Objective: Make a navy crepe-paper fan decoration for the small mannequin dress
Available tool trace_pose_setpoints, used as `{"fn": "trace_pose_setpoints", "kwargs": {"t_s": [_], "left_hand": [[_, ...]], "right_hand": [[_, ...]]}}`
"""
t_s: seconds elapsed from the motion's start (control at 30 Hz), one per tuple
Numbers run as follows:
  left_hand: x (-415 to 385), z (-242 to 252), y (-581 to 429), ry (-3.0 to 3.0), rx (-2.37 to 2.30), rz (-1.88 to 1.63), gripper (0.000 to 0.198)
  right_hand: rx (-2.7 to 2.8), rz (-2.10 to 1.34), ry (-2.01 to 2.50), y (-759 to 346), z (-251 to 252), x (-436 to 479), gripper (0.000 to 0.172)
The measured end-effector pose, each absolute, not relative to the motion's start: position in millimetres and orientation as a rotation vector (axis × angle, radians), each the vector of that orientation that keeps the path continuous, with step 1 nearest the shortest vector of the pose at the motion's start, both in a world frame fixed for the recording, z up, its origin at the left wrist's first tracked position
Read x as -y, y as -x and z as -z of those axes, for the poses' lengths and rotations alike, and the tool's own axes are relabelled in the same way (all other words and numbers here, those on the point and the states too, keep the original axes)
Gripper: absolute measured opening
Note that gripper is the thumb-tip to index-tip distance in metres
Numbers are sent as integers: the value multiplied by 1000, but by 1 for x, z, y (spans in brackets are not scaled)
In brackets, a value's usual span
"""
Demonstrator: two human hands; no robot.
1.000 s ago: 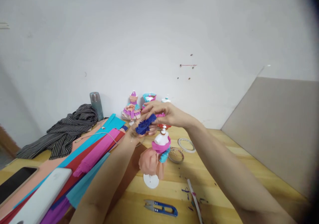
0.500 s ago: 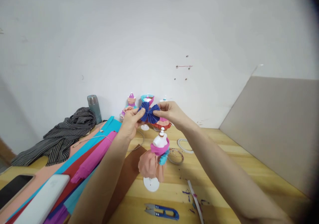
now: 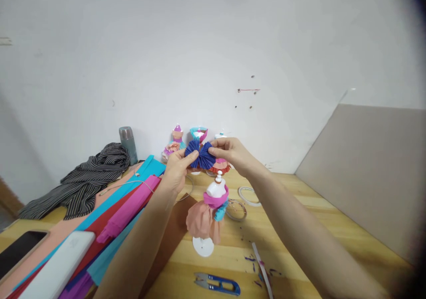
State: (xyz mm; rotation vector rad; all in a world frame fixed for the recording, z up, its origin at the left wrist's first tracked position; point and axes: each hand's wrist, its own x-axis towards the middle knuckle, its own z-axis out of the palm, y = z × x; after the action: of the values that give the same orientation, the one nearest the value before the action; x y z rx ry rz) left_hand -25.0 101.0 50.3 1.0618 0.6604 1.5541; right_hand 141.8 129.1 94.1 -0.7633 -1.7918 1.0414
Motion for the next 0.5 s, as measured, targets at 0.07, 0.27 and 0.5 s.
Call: {"fn": "trace_pose_setpoints", "kwargs": {"t_s": [0.07,0.27,0.5], "left_hand": [[-102,-50,26,-1070,-657,-1549,44],[-110,-49,39,-1025,-660,-1516,60],[-112,-54,46,-980,-679,-1192,64]], "right_hand": [[1803,-1033,753,-142,-92,-130,28],[1815,-856,654,-142,-91,-135,25],[1763,-364,545,-140,-89,-136,5]]}}
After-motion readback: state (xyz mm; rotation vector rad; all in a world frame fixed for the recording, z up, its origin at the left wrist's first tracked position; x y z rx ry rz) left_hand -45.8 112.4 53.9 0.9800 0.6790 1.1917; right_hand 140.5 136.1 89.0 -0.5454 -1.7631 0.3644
